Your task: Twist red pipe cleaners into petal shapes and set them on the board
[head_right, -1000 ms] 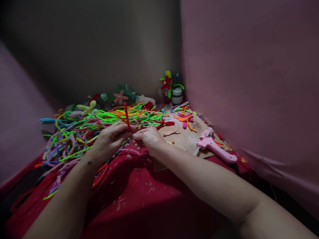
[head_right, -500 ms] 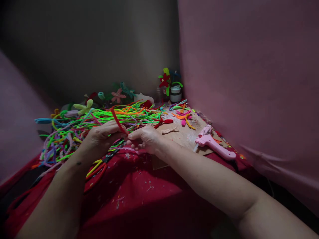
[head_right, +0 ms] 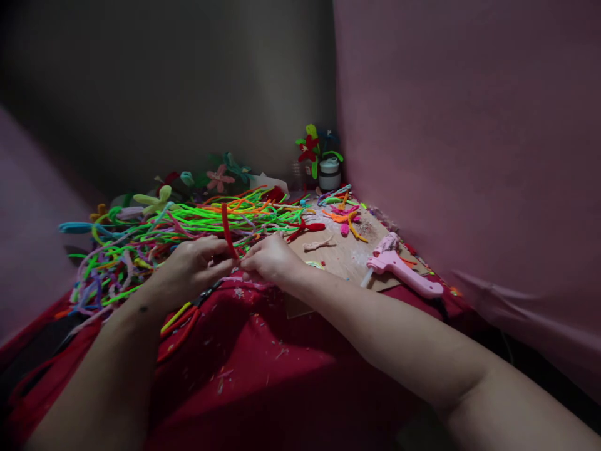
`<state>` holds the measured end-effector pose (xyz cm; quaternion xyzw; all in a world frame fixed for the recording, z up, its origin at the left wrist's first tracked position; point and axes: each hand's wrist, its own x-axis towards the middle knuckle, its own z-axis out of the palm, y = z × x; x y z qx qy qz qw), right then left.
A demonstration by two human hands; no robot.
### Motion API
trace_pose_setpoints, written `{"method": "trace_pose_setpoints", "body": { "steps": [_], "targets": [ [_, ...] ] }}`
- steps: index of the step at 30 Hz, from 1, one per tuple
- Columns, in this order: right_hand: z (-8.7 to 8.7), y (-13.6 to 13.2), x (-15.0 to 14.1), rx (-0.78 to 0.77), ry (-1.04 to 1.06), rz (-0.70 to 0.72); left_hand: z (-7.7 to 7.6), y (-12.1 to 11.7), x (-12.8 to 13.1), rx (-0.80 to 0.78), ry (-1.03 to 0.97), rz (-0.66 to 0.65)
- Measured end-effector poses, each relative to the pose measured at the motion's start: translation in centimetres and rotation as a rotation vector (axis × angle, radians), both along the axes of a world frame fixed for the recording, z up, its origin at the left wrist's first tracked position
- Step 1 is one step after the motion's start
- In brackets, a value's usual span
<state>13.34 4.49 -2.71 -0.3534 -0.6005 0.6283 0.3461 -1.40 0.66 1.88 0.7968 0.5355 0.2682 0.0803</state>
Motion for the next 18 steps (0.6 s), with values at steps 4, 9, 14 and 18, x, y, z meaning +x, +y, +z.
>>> {"method": "trace_pose_setpoints", "body": {
  "steps": [4,9,14,18],
  "targets": [
    [0.0,-0.8,0.0,0.525,-0.201,-0.164,-0.6,0.3,0.3,-0.389,-0.507,0.183],
    [0.3,-1.8,0.3,0.802,-0.147,-0.326,-1.0,0.7,0.2,-0.759,-1.102,0.045],
    [0.9,-1.2,0.2,0.366,0.183,-0.205,0.0,-0.2,0.1,-0.28,-0.973,0.03],
    [1.1,-0.8,0.2,0.124,0.31,-0.103,0.4,-0.4,-0.1,-0.059,-0.707,-0.109]
  ]
}}
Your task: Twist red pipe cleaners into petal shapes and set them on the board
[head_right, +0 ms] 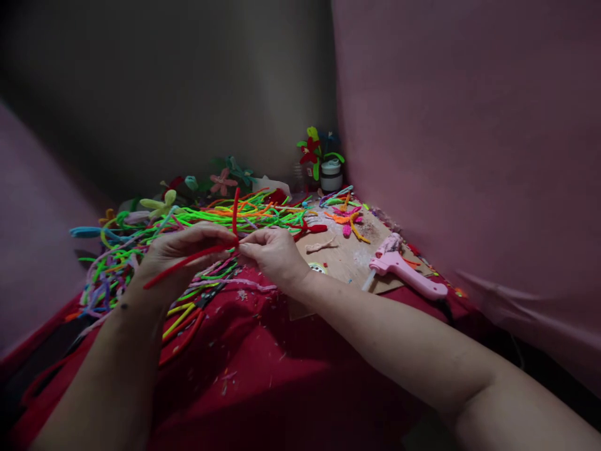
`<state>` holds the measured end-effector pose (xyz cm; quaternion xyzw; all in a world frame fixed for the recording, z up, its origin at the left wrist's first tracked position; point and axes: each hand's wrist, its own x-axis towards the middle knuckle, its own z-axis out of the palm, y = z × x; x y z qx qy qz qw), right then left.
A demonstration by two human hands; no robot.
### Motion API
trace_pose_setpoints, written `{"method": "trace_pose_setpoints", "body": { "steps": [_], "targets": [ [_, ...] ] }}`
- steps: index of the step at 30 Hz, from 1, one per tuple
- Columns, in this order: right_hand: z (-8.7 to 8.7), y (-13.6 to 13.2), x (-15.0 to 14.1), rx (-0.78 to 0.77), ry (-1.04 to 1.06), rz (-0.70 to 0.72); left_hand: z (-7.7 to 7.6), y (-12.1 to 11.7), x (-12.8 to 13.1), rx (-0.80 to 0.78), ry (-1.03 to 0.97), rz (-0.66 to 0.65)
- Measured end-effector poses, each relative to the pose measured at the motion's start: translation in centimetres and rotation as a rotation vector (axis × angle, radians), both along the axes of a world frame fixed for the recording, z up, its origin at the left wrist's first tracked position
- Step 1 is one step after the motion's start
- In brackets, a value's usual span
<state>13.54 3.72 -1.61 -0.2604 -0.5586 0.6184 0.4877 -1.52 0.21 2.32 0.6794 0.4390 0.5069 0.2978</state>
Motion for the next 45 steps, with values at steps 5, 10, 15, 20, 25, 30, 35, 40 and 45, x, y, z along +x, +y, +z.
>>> {"method": "trace_pose_setpoints", "body": {
  "steps": [5,10,15,20,25,30,35,40,45],
  "targets": [
    [-0.4,0.1,-0.1,0.053,-0.066,0.017,-0.3,0.3,-0.4,0.293,0.361,0.052],
    [-0.6,-0.6,0.0,0.364,-0.29,-0.188,-0.6,0.4,-0.6,0.26,0.506,0.108],
    [-0.5,-0.6,0.0,0.435,-0.315,-0.214,-0.6,0.3,-0.2,-0.179,0.269,0.079],
    [-0.5,0.6,0.1,-0.039,-0.113,0.151,-0.1,0.2,0.2,-0.232,0.181,0.163],
    [-0.5,0.7,0.0,-0.112,-0.087,0.084,0.0,0.1,0.4,-0.19,0.299,0.237],
    [-0.8,0.3,0.0,0.388,-0.349,-0.206,-0.5,0.4,0.1,-0.33,0.173,0.201],
    [-1.0,-0.1,0.1,0.692,-0.531,-0.344,-0.4,0.5,-0.4,-0.359,0.134,0.185],
    [-0.6,-0.6,0.3,1.112,-0.425,-0.411,0.1,0.2,-0.2,-0.366,0.207,0.15],
    [-0.3,-0.4,0.6,1.308,-0.524,-0.376,-0.1,0.0,-0.1,-0.386,0.27,0.035]
  ]
}}
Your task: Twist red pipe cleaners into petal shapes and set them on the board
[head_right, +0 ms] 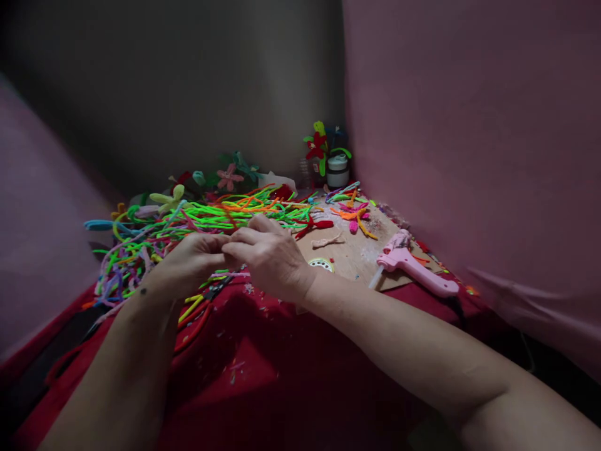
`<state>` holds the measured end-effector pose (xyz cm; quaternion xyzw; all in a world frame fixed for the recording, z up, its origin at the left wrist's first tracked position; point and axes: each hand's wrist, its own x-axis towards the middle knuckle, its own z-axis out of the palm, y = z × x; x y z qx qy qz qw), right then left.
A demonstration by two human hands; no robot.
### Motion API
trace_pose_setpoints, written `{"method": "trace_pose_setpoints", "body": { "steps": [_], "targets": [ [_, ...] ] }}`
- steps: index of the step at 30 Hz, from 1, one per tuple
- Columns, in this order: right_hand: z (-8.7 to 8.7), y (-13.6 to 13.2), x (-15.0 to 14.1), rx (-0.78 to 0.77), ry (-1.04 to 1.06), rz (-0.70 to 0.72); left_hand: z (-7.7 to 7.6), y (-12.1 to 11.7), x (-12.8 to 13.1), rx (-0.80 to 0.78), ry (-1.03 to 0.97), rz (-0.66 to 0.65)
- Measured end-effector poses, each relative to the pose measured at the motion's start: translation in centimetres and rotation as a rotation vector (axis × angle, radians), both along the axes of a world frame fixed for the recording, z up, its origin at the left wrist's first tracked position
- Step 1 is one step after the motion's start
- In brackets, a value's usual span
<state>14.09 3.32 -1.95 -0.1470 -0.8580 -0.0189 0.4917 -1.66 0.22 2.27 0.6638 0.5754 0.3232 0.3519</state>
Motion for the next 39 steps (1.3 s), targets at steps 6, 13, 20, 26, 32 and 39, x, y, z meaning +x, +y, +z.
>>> {"method": "trace_pose_setpoints", "body": {
  "steps": [6,13,20,26,32,39],
  "targets": [
    [0.3,0.5,0.2,-0.38,0.134,-0.025,0.5,-0.3,-0.1,0.043,0.001,0.048],
    [1.3,0.3,0.4,-1.262,0.284,0.315,0.3,-0.2,0.0,0.115,-0.053,0.09],
    [1.5,0.5,0.6,-1.387,0.203,0.308,0.3,-0.3,0.3,0.244,0.014,0.106],
    [1.2,0.2,0.2,-1.208,0.258,0.255,0.4,-0.6,1.2,0.18,-0.102,0.161],
    [0.6,0.5,-0.1,-1.14,0.261,0.196,-0.3,-0.4,2.1,-0.018,-0.501,0.13],
    [0.2,0.6,-0.2,-1.214,0.305,0.271,-0.7,-0.2,2.1,-0.023,-0.367,0.143]
  ]
}}
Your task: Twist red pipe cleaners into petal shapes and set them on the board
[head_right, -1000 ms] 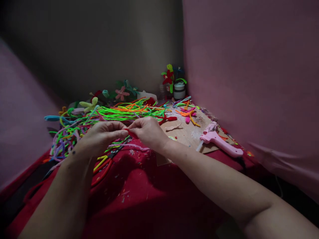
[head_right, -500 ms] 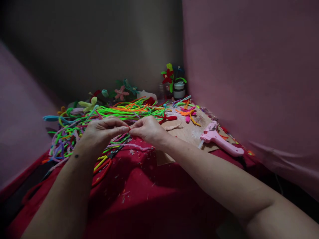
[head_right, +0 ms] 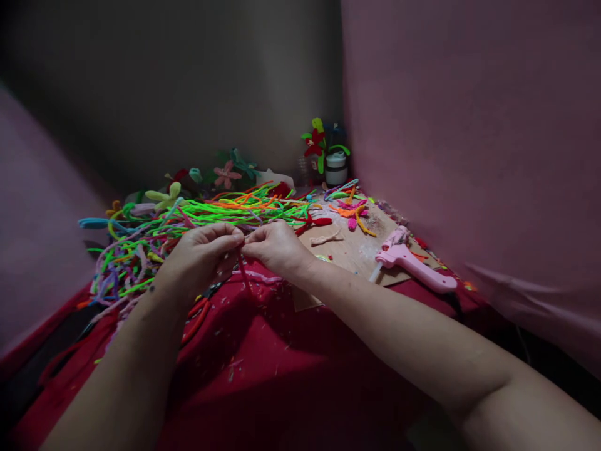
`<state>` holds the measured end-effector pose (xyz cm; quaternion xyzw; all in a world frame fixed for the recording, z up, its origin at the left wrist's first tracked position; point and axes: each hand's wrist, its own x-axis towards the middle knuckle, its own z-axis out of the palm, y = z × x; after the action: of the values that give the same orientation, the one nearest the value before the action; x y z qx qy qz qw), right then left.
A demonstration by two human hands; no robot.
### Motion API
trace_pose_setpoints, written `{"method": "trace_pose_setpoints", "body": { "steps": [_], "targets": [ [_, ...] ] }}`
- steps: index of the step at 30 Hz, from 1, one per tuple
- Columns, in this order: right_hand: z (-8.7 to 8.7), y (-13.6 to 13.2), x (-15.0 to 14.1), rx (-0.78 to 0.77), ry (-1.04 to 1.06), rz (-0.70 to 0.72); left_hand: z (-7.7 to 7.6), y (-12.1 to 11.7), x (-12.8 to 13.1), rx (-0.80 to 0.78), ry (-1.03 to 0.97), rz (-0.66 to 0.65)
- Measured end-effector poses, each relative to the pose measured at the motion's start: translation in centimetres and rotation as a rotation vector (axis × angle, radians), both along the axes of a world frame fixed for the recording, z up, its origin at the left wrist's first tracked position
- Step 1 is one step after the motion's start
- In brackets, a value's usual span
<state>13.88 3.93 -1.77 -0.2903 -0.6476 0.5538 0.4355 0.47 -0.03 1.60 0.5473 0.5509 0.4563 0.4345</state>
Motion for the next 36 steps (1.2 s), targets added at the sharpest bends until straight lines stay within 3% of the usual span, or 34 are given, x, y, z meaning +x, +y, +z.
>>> {"method": "trace_pose_setpoints", "body": {
  "steps": [7,12,24,31,36],
  "targets": [
    [-0.2,0.5,-0.1,-0.056,0.112,-0.064,0.2,-0.3,0.0,-0.038,0.001,-0.019],
    [-0.4,1.0,-0.2,-0.114,0.255,-0.087,0.2,-0.2,0.0,-0.103,0.033,-0.106],
    [-0.7,0.7,-0.3,-0.109,0.212,-0.129,-0.4,0.0,1.1,-0.095,0.187,0.041],
    [-0.7,0.7,-0.6,-0.138,0.233,-0.058,-0.3,-0.2,1.1,-0.09,0.12,-0.009],
    [-1.0,1.0,-0.6,-0.116,0.259,-0.026,0.0,-0.3,1.6,-0.045,0.175,0.053]
  ]
}}
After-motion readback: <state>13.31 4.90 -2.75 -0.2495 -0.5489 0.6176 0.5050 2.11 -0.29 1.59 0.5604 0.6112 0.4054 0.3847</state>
